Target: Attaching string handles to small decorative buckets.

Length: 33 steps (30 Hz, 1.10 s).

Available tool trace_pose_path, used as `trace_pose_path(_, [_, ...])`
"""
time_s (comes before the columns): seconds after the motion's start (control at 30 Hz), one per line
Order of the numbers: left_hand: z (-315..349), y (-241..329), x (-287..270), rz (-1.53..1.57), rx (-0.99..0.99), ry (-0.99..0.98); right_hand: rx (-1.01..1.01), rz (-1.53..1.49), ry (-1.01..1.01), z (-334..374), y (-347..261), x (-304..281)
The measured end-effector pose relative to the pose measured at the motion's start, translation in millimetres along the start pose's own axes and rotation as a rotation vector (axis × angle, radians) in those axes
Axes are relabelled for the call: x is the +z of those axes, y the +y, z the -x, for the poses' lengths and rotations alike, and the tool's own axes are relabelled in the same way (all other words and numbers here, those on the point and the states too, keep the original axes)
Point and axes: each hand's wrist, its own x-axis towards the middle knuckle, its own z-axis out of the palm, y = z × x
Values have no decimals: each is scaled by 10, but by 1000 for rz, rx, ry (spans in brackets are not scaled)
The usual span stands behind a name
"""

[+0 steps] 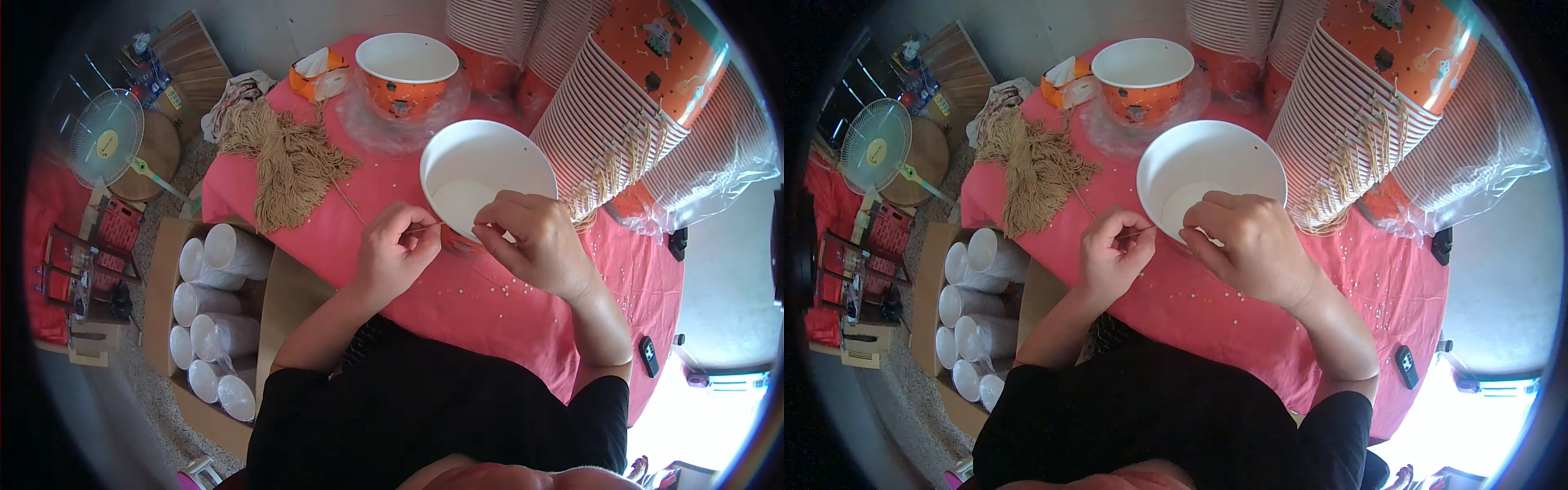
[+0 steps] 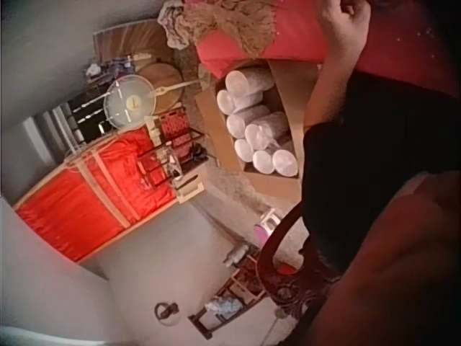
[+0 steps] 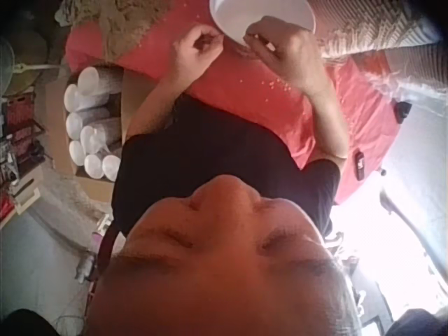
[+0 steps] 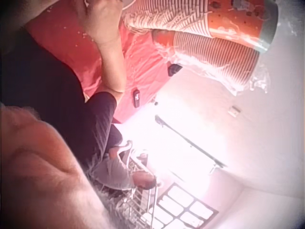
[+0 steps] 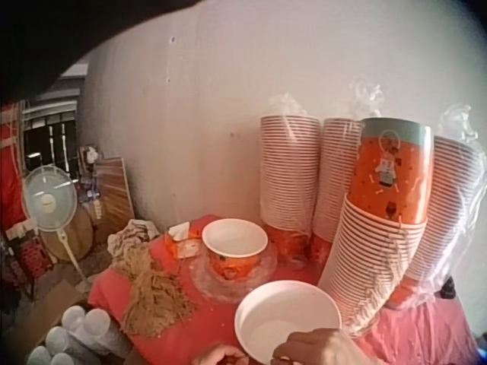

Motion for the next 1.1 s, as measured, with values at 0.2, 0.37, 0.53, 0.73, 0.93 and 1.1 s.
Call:
trace_pose_path(0.2, [-2,-10,32,-15,22,1,78,-115,-77,-111,132,43])
trace_pose_path(0.37, [-6,15,45,-36,47,21,88,-275,-289,-264,267,137])
trace_pose_path(0.53, [-22,36,24,-99,105,-9,13,-220,-287,-269,299,186])
trace_pose_path(0.73, [42,-68,-145,104,-104,-123,132,-126,90,-117,224,-184])
trace_pose_path(0.93, [31,-89,-583,119,-247,-279,210,-207,586,484,303,-900])
trace_pose_path(1.1, [-17,-17,-694,347,-408,-273,175,-351,1026,974,499,-1432])
